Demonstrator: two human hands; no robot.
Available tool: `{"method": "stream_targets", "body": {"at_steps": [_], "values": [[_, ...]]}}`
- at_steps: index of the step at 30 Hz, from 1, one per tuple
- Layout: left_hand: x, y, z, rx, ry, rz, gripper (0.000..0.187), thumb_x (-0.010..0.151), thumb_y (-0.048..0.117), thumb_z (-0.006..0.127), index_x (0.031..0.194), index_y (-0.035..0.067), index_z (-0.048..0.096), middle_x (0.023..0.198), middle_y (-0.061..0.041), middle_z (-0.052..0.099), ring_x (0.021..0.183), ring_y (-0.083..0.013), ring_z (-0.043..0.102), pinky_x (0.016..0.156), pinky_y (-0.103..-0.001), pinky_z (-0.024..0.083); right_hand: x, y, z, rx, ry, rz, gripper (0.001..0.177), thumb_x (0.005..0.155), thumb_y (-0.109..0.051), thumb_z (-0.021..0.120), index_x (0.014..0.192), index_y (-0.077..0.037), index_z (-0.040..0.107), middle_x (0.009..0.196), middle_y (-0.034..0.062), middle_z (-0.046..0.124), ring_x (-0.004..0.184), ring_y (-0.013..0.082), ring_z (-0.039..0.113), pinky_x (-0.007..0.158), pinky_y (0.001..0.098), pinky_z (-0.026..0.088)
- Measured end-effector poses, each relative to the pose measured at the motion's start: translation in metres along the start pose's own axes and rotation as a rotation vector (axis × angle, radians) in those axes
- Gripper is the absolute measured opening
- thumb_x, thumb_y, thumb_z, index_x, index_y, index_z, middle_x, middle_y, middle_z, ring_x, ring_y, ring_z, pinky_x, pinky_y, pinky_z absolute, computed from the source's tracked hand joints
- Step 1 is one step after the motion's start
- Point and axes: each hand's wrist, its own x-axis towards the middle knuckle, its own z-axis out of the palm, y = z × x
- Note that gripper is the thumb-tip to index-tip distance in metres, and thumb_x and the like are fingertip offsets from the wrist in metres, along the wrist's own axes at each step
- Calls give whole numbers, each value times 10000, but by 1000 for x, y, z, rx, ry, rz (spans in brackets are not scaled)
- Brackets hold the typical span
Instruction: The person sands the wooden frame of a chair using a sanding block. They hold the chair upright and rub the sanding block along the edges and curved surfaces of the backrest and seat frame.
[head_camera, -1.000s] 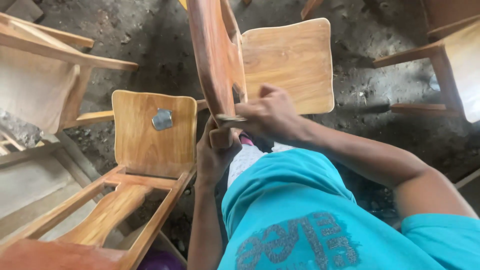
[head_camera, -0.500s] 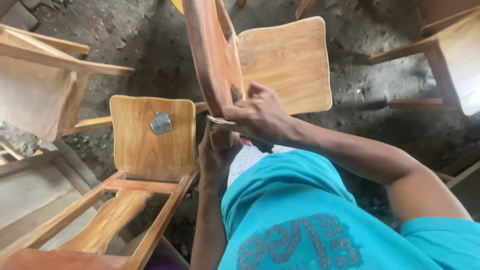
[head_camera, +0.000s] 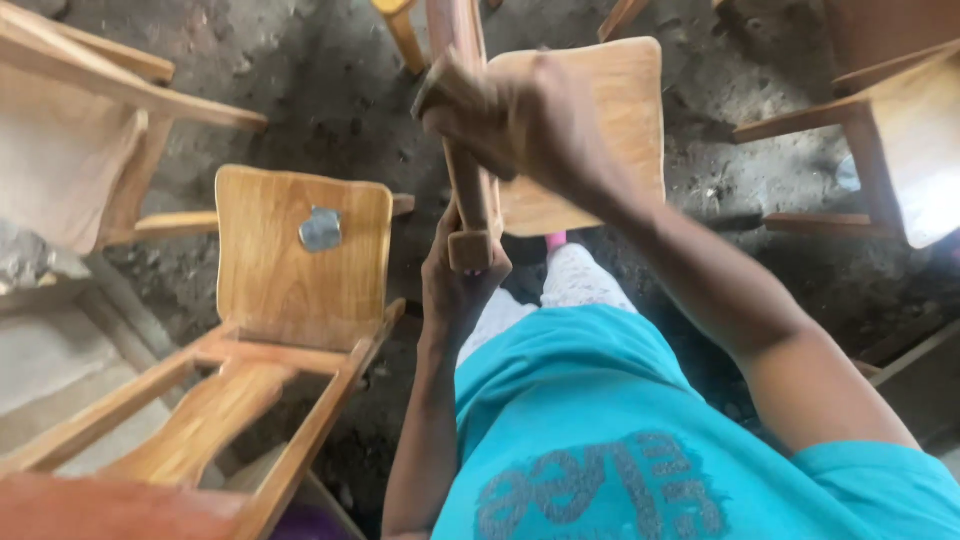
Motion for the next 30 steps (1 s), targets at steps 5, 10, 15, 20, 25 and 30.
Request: {"method": "stream_targets", "body": {"at_steps": [5,10,15,20,25,30], "values": [[-2,-16,4,-61,9,113,405,853,109,698,1212,87,511,893,-138,633,744,-235,612,649,-373,506,-37,-36,-1,229,-58,-150,122,939,-128,846,982,-36,778,774,118,771,493,171,683,354,264,496],[3,-20,6,-98,-16,155,887,787,83,701,1588,133,323,1535,-198,549,1138,-341,706,848,-430,576,7,2,13,159,-26,16,470,956,-162,889,616,-146,564,528,-74,520,479,53,503,423,279,376],[-9,-18,-3,-174,-84,69,871,879,74,815,1603,150,337,1193,-114,698,1069,-226,681,859,-360,540,79,38,1,265,-100,553,298,959,-421,777,820,-163,721,690,-72,659,552,32,584,375,275,463],[9,49,-17,-97,-21,-101,917,827,378,800,1574,125,333,1570,-156,504,1395,-240,549,1077,-361,496,73,136,-20,104,135,336,407,1185,-314,534,829,-149,424,723,-3,344,622,145,347,566,396,286],[47,65,-15,87,4,104,770,963,276,680,1547,-55,302,1623,-227,372,1479,-345,431,1154,-390,451,102,126,-16,-247,187,-235,137,1075,-30,559,1075,26,685,1066,237,663,966,433,537,800,529,433],[61,67,-7,82,13,47,750,1017,224,574,1596,-9,159,1663,-260,280,1521,-395,348,1197,-463,357,98,135,56,78,62,-128,250,1116,-166,532,1296,-65,674,1324,102,712,1045,224,687,875,368,527]]}}
